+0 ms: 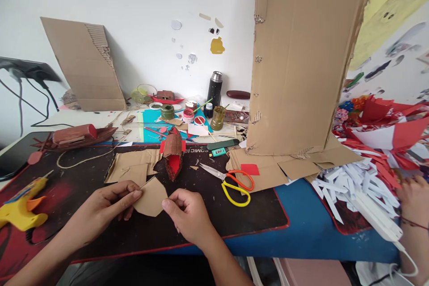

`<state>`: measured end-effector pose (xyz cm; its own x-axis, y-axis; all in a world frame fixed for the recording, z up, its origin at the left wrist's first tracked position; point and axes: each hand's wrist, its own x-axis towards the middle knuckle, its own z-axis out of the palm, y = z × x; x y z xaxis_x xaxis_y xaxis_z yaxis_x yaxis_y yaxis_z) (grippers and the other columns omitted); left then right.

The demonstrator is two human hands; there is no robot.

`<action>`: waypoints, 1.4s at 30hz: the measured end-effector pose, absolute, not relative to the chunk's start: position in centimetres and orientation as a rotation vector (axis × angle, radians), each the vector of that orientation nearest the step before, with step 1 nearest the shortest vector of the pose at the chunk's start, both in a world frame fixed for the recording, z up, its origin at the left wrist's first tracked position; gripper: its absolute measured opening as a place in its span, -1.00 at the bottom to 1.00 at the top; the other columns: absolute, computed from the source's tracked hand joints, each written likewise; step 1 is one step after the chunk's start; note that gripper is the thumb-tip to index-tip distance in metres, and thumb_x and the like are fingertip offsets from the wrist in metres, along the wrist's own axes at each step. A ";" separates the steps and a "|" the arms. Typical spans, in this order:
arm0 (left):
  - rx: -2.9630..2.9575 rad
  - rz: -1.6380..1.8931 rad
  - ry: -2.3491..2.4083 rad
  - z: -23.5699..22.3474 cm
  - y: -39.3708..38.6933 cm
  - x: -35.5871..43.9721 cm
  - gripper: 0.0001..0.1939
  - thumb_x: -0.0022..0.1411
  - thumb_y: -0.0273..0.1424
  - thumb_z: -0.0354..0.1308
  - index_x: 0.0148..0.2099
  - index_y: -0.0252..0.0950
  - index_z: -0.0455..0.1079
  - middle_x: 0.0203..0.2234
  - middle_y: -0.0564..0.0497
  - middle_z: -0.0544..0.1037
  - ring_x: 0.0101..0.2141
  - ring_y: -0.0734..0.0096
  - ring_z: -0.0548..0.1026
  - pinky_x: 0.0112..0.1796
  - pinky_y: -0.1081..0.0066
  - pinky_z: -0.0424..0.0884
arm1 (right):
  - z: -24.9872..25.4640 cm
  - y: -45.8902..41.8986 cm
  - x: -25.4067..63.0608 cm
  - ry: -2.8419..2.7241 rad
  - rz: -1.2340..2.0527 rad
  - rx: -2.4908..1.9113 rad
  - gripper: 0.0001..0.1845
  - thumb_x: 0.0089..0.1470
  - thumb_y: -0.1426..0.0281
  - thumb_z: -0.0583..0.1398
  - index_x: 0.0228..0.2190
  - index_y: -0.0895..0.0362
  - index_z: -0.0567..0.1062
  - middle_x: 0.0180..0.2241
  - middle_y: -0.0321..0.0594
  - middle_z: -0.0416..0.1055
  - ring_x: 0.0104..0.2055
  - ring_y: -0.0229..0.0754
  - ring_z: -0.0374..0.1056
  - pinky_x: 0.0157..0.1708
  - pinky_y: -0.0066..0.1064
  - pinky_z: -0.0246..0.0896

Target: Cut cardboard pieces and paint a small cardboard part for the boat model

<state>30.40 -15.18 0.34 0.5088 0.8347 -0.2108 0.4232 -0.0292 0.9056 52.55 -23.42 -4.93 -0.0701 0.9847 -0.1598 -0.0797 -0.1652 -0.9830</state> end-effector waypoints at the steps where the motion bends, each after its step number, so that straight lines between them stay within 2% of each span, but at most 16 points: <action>1: 1.655 0.463 1.097 0.4 -15.1 30.4 -0.27 0.27 0.41 0.13 -0.41 -0.19 0.47 -0.65 0.09 0.45 -0.56 0.40 0.37 -0.45 0.43 0.31 | -5.0 -23.5 52.5 -1.125 1.404 -1.235 -0.45 0.29 -0.13 0.34 -0.42 0.06 0.42 -0.70 -0.54 0.17 -0.70 -0.37 0.06 -0.67 -0.52 -0.06; 6: 1.754 0.397 1.109 0.1 -14.1 29.1 -0.26 0.29 0.40 0.08 -0.38 -0.20 0.50 -0.61 0.08 0.44 -0.53 0.38 0.38 -0.46 0.43 0.31 | -5.3 -23.7 52.4 -1.241 1.339 -1.303 -0.55 0.34 0.02 0.33 -0.42 0.09 0.51 -0.65 -0.47 0.24 -0.67 -0.35 0.16 -0.64 -0.51 -0.01; 10: 1.854 0.313 1.127 -0.3 -13.3 27.3 -0.32 0.36 0.32 0.06 -0.37 -0.18 0.50 -0.56 0.05 0.48 -0.50 0.33 0.43 -0.44 0.41 0.34 | -5.3 -23.5 52.7 -1.278 1.362 -1.325 -0.58 0.33 0.01 0.33 -0.36 0.10 0.62 -0.64 -0.43 0.30 -0.66 -0.32 0.21 -0.64 -0.50 0.02; 16: 1.996 0.112 1.122 -0.7 -13.5 28.3 -0.46 0.42 0.13 0.00 -0.31 -0.14 0.56 -0.52 0.03 0.58 -0.47 0.24 0.53 -0.40 0.37 0.35 | -5.1 -23.2 52.8 -1.156 1.434 -1.261 -0.46 0.31 -0.13 0.31 -0.36 0.10 0.57 -0.72 -0.51 0.22 -0.73 -0.36 0.09 -0.66 -0.52 -0.01; 23: 2.095 0.182 1.176 -1.9 -13.6 31.2 -0.59 0.41 -0.03 0.02 -0.15 -0.11 0.63 -0.27 -0.07 0.77 -0.22 0.04 0.70 -0.23 0.27 0.43 | -5.5 -23.5 52.4 -1.179 1.412 -1.279 -0.56 0.33 -0.01 0.32 -0.36 0.09 0.53 -0.69 -0.50 0.24 -0.70 -0.35 0.13 -0.67 -0.53 0.00; 28: 2.134 0.292 1.354 -1.9 -12.7 29.5 -0.52 0.42 0.03 0.02 0.07 -0.12 0.60 -0.18 -0.10 0.77 -0.14 -0.03 0.71 -0.15 0.20 0.52 | -5.6 -23.7 52.5 -1.185 1.381 -1.282 -0.59 0.35 0.02 0.30 -0.35 0.09 0.54 -0.68 -0.49 0.25 -0.69 -0.34 0.15 -0.65 -0.52 0.02; 32: 2.466 0.445 1.467 -2.9 -10.8 26.9 -0.42 0.40 -0.02 0.04 0.16 -0.29 0.61 0.00 -0.32 0.69 0.05 -0.28 0.61 0.12 -0.07 0.49 | -5.6 -23.9 52.4 -1.190 1.361 -1.293 -0.58 0.34 0.01 0.30 -0.35 0.10 0.54 -0.67 -0.48 0.25 -0.68 -0.34 0.16 -0.64 -0.51 0.04; 35: 2.623 0.390 1.483 -4.2 -9.9 25.6 -0.35 0.39 -0.04 0.05 0.25 -0.40 0.57 0.00 -0.39 0.63 0.03 -0.34 0.56 0.15 -0.17 0.46 | -5.5 -23.9 52.4 -1.191 1.355 -1.304 -0.57 0.34 0.00 0.29 -0.36 0.09 0.53 -0.67 -0.46 0.27 -0.67 -0.34 0.16 -0.64 -0.51 0.04; 38: 2.629 0.383 1.492 -5.2 -9.5 25.3 -0.40 0.37 -0.01 0.09 0.21 -0.32 0.56 -0.03 -0.33 0.59 0.02 -0.29 0.55 0.13 -0.12 0.47 | -5.4 -24.0 52.4 -1.200 1.343 -1.309 -0.56 0.34 -0.02 0.28 -0.36 0.08 0.53 -0.67 -0.45 0.28 -0.67 -0.33 0.17 -0.63 -0.51 0.05; 42: 2.533 0.480 1.523 -5.0 -9.2 25.5 -0.53 0.29 0.00 0.16 0.05 -0.21 0.50 -0.05 -0.27 0.57 0.05 -0.29 0.53 0.13 -0.10 0.45 | -5.4 -23.9 52.5 -1.195 1.343 -1.317 -0.54 0.34 -0.03 0.27 -0.37 0.08 0.52 -0.66 -0.45 0.28 -0.67 -0.33 0.16 -0.64 -0.51 0.04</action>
<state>25.54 -9.22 -4.95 0.4341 0.8796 0.1948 0.8324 -0.4743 0.2866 52.54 -23.90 -5.36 -0.0486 0.9876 -0.1494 0.0335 -0.1479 -0.9884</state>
